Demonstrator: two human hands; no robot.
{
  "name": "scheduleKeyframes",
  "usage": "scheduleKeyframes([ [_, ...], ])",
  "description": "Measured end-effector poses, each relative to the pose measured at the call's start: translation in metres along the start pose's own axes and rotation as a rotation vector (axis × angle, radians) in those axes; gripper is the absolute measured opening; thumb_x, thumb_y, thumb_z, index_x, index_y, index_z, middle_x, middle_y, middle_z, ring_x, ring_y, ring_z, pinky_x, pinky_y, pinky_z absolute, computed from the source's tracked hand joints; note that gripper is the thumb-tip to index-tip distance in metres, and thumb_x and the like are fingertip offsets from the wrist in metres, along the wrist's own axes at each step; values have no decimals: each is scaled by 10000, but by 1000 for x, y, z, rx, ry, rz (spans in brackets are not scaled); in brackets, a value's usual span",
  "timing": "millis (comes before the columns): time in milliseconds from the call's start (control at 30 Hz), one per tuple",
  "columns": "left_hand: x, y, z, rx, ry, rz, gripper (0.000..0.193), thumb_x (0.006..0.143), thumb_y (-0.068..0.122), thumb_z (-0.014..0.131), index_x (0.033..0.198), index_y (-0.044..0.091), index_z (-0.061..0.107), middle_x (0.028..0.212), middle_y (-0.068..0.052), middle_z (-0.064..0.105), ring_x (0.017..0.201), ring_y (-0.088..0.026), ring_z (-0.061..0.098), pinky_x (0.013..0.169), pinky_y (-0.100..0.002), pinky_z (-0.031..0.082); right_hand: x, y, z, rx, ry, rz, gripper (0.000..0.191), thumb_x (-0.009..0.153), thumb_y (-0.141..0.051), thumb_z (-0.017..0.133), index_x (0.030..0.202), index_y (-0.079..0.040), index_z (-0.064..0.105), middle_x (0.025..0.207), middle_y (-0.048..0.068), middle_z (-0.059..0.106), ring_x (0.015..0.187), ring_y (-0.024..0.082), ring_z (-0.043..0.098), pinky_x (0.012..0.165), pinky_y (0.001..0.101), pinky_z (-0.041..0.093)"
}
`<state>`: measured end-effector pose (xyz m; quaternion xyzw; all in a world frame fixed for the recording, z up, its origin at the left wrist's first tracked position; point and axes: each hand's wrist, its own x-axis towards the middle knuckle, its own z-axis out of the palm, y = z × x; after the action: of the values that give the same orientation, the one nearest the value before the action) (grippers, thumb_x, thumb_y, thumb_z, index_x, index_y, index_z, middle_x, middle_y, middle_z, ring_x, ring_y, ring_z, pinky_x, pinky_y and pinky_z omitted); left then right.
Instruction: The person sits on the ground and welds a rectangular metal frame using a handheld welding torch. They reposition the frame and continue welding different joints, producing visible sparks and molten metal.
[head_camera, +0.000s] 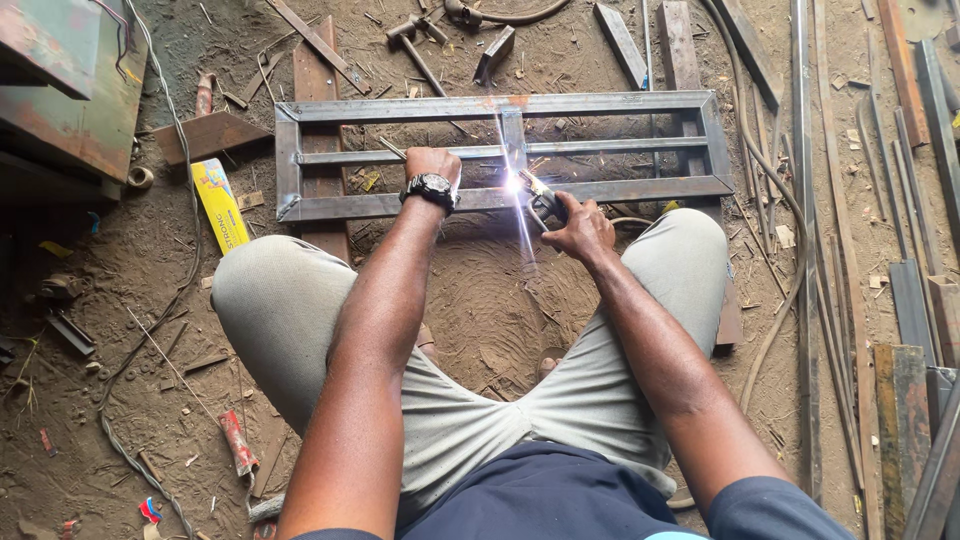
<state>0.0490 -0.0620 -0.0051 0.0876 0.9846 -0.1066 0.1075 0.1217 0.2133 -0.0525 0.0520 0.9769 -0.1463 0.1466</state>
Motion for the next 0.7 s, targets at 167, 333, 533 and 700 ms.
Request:
scheduleKeyframes([
  [167,2,-2,-1,16,-1,13,219,1014,268,592,967,189,791,929,-30,767,864,-201,729,711,-374,557,3,-3,-3,-12,-19,-1,933,644,-442,880,1494,-386,498,1159,124,599,1114,300,631,914,497,562],
  [333,-4,-1,2,32,-37,0,238,1023,301,593,969,180,790,897,-29,776,824,-179,733,688,-354,562,-3,-2,2,-10,-14,4,940,637,-439,888,1491,-381,498,1157,126,598,1115,304,628,923,497,556],
  [533,-6,-2,10,20,-7,5,216,1001,300,604,957,197,788,909,-21,762,840,-187,722,684,-359,561,-5,-1,8,-15,-13,9,948,631,-460,907,1484,-378,503,1169,122,599,1128,306,623,939,503,549],
  [700,-4,-4,13,36,-47,-7,226,1011,305,605,959,183,788,887,-19,766,814,-165,724,683,-346,562,-3,-3,8,-6,-4,0,944,628,-460,908,1479,-374,511,1181,122,604,1139,308,621,952,506,544],
])
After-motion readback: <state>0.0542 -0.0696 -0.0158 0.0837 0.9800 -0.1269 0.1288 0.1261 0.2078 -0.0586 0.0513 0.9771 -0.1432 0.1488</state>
